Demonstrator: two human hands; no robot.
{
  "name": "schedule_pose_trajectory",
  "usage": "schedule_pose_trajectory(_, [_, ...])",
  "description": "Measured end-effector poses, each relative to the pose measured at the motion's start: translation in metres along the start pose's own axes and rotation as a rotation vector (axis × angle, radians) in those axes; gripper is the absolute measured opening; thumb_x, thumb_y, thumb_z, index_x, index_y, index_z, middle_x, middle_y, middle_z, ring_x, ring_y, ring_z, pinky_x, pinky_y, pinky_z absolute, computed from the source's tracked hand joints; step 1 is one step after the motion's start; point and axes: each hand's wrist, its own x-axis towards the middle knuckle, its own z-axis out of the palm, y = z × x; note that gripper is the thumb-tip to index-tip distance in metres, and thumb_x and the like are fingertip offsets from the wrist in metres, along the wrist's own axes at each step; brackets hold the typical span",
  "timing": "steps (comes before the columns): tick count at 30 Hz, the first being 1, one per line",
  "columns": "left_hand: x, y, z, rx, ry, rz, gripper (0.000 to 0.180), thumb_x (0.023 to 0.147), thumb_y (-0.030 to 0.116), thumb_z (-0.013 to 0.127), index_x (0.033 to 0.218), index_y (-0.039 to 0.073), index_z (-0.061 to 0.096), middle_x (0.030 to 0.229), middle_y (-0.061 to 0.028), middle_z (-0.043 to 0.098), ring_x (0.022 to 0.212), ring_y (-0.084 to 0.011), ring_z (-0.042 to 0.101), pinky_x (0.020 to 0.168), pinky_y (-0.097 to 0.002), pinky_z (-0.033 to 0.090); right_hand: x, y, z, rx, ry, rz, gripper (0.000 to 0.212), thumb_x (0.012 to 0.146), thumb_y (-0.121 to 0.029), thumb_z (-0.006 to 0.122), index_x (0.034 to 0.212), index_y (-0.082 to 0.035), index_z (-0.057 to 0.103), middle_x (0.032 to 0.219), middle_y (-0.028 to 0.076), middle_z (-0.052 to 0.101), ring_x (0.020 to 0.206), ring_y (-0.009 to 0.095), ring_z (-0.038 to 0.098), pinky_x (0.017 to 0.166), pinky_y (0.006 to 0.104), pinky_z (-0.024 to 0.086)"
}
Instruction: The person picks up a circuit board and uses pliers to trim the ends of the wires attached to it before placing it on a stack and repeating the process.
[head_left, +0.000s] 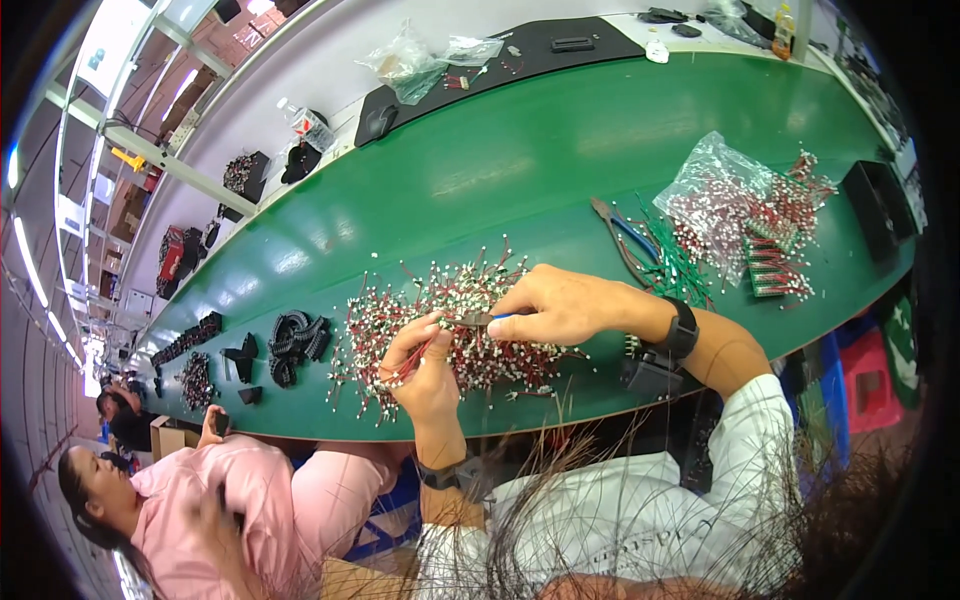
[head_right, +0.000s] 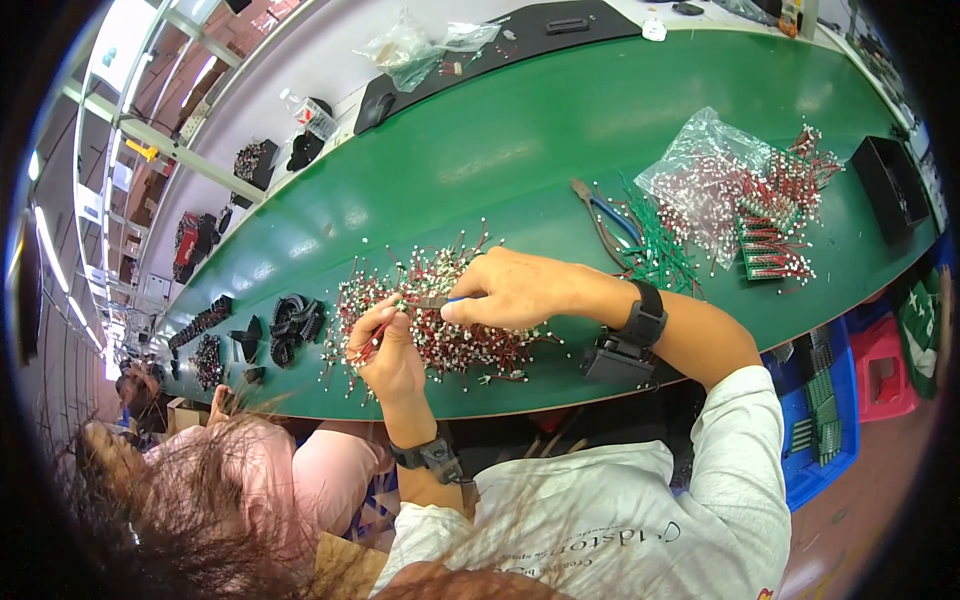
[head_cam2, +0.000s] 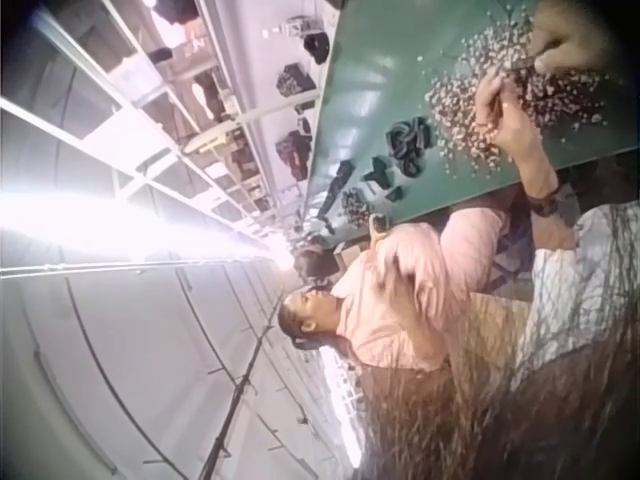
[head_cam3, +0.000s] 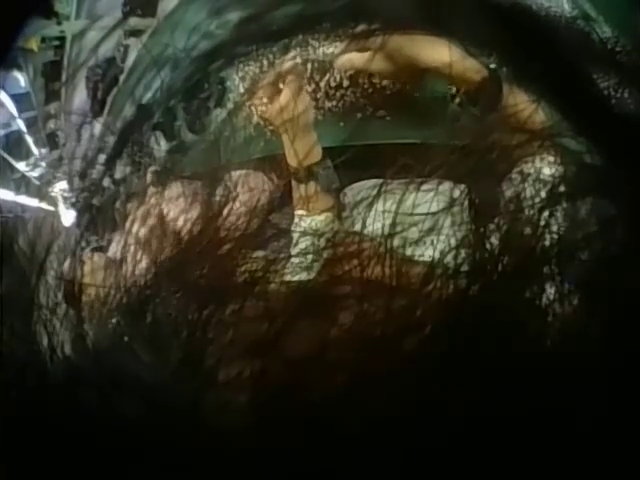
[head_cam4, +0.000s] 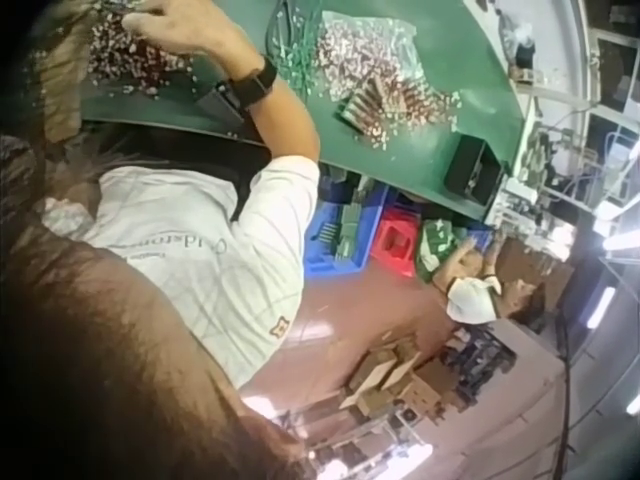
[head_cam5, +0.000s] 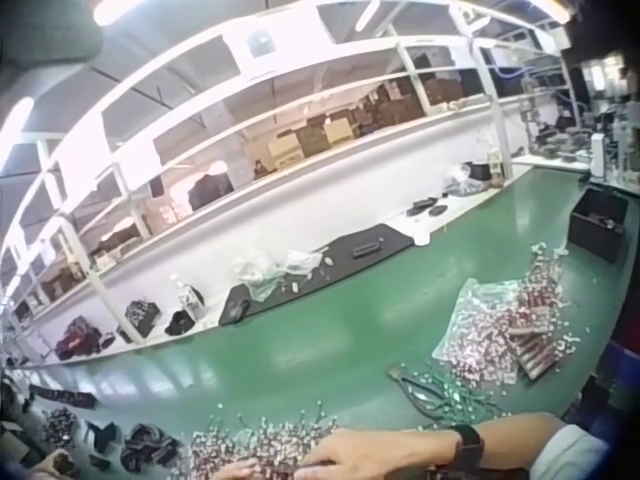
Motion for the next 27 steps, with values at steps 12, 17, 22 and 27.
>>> schedule_pose_trajectory(12, [0.009, 0.005, -0.006, -0.09, 0.181, -0.156, 0.021, 0.086, -0.005, 0.066, 0.107, -0.004, 0.062, 0.109, -0.0164, 0.066, 0.091, -0.0211, 0.066, 0.082, -0.0302, 0.055, -0.003, 0.014, 0.006, -0.304, 0.194, -0.023, 0.037, 0.093, -0.037, 0.055, 0.098, -0.002, 0.067, 0.077, 0.021, 0.065, 0.073, 0.04, 0.062, 0.069, 0.048, 0.049])
schedule_pose_trajectory(17, [0.006, 0.01, 0.004, 0.068, 0.125, -0.105, 0.026, 0.081, -0.007, 0.071, 0.105, -0.003, 0.062, 0.106, -0.0146, 0.066, 0.092, -0.0192, 0.066, 0.083, -0.0291, 0.054, -0.003, 0.005, 0.007, -0.303, 0.193, -0.01, 0.039, 0.092, -0.037, 0.056, 0.107, -0.003, 0.066, 0.09, 0.023, 0.066, 0.086, 0.041, 0.063, 0.075, 0.0493, 0.049])
schedule_pose_trajectory(22, [0.006, 0.007, 0.005, 0.196, 0.031, 0.002, 0.019, 0.078, -0.011, 0.072, 0.093, -0.002, 0.067, 0.106, -0.0165, 0.067, 0.098, -0.0219, 0.065, 0.087, -0.0307, 0.053, -0.003, 0.002, 0.013, -0.254, 0.127, -0.034, 0.037, 0.093, -0.036, 0.056, 0.106, -0.003, 0.067, 0.086, 0.023, 0.066, 0.084, 0.041, 0.063, 0.074, 0.0484, 0.049])
schedule_pose_trajectory(27, [0.005, 0.003, 0.0, 0.228, -0.035, 0.044, 0.019, 0.077, -0.01, 0.074, 0.094, -0.002, 0.068, 0.105, -0.0172, 0.068, 0.098, -0.0233, 0.066, 0.086, -0.0316, 0.053, -0.004, 0.003, 0.011, -0.243, 0.125, -0.051, 0.035, 0.094, -0.035, 0.056, 0.101, -0.002, 0.068, 0.075, 0.021, 0.064, 0.072, 0.04, 0.063, 0.066, 0.047, 0.047])
